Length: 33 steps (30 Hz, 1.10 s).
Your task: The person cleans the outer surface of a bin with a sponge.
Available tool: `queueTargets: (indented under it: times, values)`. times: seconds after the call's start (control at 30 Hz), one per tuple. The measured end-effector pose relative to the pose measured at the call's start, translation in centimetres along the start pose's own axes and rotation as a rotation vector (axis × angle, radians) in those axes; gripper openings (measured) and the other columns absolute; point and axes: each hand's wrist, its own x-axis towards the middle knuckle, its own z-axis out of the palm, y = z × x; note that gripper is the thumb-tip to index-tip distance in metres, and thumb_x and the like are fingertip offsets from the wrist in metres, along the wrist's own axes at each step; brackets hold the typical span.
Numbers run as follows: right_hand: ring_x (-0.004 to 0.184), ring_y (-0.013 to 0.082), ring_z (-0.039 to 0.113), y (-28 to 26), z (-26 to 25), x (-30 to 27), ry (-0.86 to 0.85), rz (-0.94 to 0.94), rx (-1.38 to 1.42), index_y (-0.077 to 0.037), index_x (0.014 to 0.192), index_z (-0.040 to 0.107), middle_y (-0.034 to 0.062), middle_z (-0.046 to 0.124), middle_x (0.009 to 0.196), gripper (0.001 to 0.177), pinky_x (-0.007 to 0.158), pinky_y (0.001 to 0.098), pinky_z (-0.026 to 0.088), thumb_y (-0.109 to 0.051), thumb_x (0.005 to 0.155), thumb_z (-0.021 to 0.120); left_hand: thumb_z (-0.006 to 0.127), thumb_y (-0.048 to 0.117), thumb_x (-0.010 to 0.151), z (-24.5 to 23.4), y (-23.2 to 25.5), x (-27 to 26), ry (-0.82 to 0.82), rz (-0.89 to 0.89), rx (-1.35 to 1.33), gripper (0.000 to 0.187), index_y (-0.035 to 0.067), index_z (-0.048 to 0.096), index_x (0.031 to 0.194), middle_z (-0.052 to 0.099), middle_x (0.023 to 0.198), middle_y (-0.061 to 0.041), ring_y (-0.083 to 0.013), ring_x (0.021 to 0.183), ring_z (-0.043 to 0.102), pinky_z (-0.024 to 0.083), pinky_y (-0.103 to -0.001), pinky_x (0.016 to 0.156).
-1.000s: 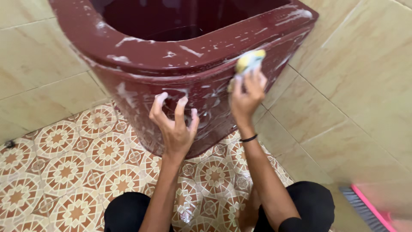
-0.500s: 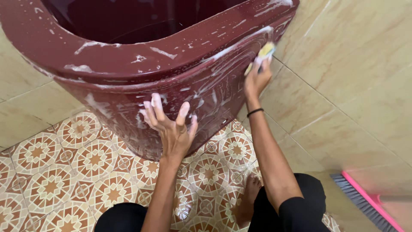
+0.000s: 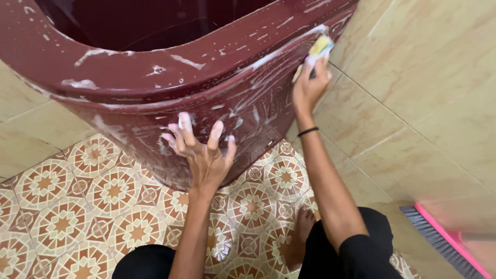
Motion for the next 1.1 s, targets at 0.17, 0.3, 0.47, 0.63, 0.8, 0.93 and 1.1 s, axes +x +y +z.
queueTargets:
  times: [0.17,0.3,0.47,0.63,0.8,0.93,1.1]
  values:
    - [0.095,0.0281,0.076,2.3,0.4,3.2,0.033,0.024,0.146,0.003,0.116,0.070,0.0177,0.078,0.105,0.026,0.085,0.0388,0.055,-0.014,0.097,0.064,0.083,0.033,0.096,0.1,-0.2,-0.4,-0.016,-0.004,0.016,0.077,0.032,0.033,0.155,0.001,0.168,-0.027,-0.0430,0.158,-0.013,-0.004,-0.073,0.126]
    - [0.101,0.0269,0.074,6.0,0.3,-1.2,-0.073,0.108,0.107,0.004,0.112,0.072,0.0200,0.076,0.107,0.023,0.089,0.0396,0.054,-0.013,0.099,0.062,0.082,0.035,0.098,0.5,-0.5,-0.3,-0.012,0.013,0.050,0.074,0.032,0.035,0.155,0.001,0.168,-0.027,-0.0439,0.157,-0.014,-0.005,-0.072,0.126]
    - [0.088,0.0232,0.075,6.7,0.0,-3.5,-0.141,0.330,0.051,0.001,0.107,0.073,0.0176,0.076,0.092,0.023,0.080,0.0384,0.055,-0.015,0.093,0.065,0.082,0.034,0.097,0.3,-0.2,0.1,-0.010,0.010,0.045,0.073,0.029,0.035,0.153,0.003,0.168,-0.029,-0.0440,0.157,-0.013,-0.006,-0.073,0.125]
    - [0.081,0.0206,0.070,3.8,-0.3,2.6,-0.038,0.250,0.114,0.000,0.105,0.072,0.0154,0.076,0.082,0.022,0.076,0.0376,0.056,-0.018,0.093,0.068,0.081,0.032,0.096,0.0,0.0,-0.1,-0.023,0.005,0.024,0.072,0.028,0.037,0.153,0.004,0.167,-0.029,-0.0446,0.156,-0.012,-0.005,-0.073,0.125]
    - [0.071,0.0170,0.070,1.1,-1.0,7.1,-0.008,0.297,0.004,-0.003,0.098,0.074,0.0121,0.074,0.076,0.025,0.069,0.0380,0.053,-0.026,0.088,0.070,0.082,0.031,0.098,-0.2,-0.2,-0.1,-0.021,0.015,0.036,0.069,0.029,0.040,0.152,0.006,0.168,-0.026,-0.0443,0.158,-0.011,-0.004,-0.070,0.128]
    - [0.067,0.0204,0.068,0.1,-0.9,8.8,-0.035,0.381,-0.009,-0.004,0.092,0.075,0.0133,0.072,0.072,0.024,0.067,0.0390,0.052,-0.027,0.088,0.068,0.082,0.031,0.095,-0.5,0.0,0.0,-0.015,0.009,-0.011,0.069,0.027,0.041,0.150,0.007,0.167,-0.028,-0.0436,0.157,-0.010,-0.007,-0.071,0.126]
    - [0.075,0.0226,0.072,-0.2,-1.2,8.9,-0.079,0.281,0.023,-0.004,0.095,0.075,0.0142,0.074,0.080,0.020,0.075,0.0388,0.055,-0.020,0.092,0.064,0.082,0.031,0.095,-0.7,0.1,0.3,-0.017,0.004,-0.033,0.068,0.028,0.043,0.150,0.007,0.168,-0.027,-0.0437,0.157,-0.011,-0.007,-0.071,0.124]
